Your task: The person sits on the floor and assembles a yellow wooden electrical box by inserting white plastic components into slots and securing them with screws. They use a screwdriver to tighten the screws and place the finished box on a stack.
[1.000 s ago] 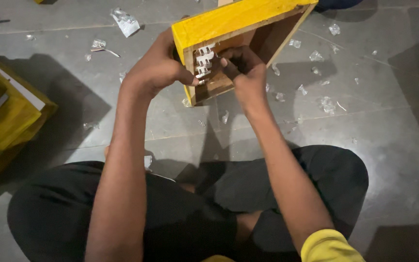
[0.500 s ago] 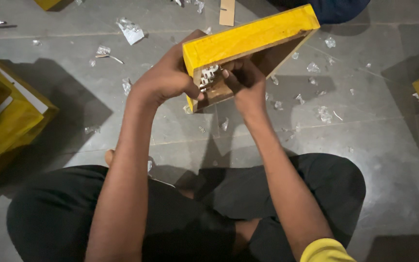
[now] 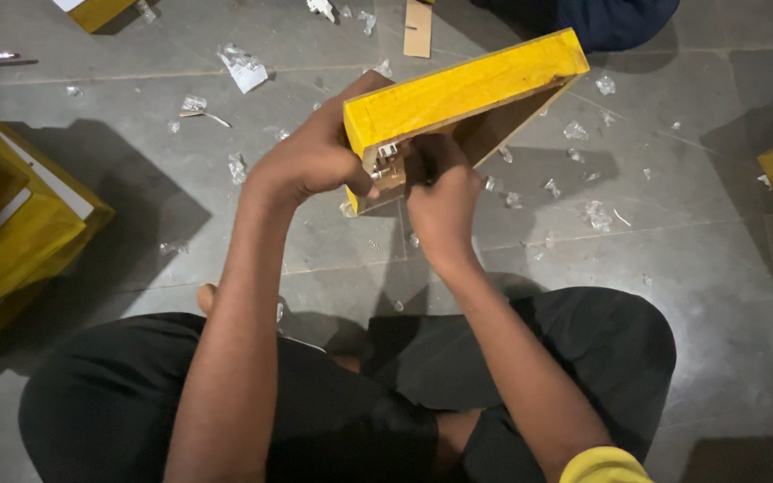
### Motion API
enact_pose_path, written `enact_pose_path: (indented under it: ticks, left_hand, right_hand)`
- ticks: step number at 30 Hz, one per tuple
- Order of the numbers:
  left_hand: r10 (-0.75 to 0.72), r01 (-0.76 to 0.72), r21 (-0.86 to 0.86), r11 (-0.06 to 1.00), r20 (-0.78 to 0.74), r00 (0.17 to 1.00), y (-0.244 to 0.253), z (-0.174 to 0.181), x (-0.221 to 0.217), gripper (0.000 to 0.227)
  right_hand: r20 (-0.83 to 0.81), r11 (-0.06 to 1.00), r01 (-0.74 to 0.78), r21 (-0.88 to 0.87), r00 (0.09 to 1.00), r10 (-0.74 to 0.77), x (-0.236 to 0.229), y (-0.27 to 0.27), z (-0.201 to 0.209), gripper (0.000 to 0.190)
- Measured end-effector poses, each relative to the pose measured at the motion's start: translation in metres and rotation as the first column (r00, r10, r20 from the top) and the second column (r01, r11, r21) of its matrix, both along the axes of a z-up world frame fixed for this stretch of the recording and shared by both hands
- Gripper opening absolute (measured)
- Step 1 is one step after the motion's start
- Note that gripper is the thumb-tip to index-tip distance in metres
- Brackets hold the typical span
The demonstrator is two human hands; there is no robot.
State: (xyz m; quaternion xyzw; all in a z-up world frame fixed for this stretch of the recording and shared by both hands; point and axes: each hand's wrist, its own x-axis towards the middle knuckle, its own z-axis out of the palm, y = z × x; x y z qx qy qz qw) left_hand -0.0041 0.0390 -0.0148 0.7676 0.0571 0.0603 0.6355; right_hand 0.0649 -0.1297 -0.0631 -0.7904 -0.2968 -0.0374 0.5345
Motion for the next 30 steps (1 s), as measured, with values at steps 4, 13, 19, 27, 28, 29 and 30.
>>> enact_pose_path:
  ticks: [4,13,19,27,28,29,30]
  left_hand:
    - [0.009,-0.009,-0.013,1.000,-0.006,1.000,0.000,-0.001,0.001,0.088]
    - [0.017,-0.018,-0.003,1.000,-0.044,0.999,-0.002,0.001,0.003,0.093]
    - [-0.024,0.023,-0.061,0.998,-0.018,1.000,-0.001,0.007,0.001,0.091]
    - [-0.031,0.030,-0.064,0.998,-0.020,0.999,-0.005,0.005,0.000,0.093]
    - [-0.014,0.006,-0.110,0.994,-0.068,0.998,-0.006,0.005,0.000,0.094]
    - [0.001,-0.019,-0.149,0.989,-0.116,0.993,-0.005,0.006,0.000,0.094]
    - [-0.007,-0.001,-0.106,0.994,-0.075,0.997,-0.004,0.007,-0.001,0.096]
  right_hand:
    - [-0.186,1.000,-0.016,-0.025,0.983,0.011,0.001,0.003,0.002,0.020]
    - [0.302,0.974,0.049,-0.223,0.953,0.021,-0.002,-0.007,-0.022,0.048]
    - [0.328,0.985,0.044,-0.167,0.944,0.014,-0.003,-0.015,-0.024,0.065]
    - [0.379,0.960,0.098,-0.264,0.925,0.009,-0.002,-0.018,-0.011,0.064]
    - [0.396,0.945,0.110,-0.308,0.918,0.023,-0.002,-0.020,-0.009,0.065]
    - [0.381,0.954,0.109,-0.280,0.925,0.006,-0.001,-0.019,-0.008,0.062]
    - [0.364,0.962,0.109,-0.252,0.931,-0.011,0.000,-0.018,-0.007,0.059]
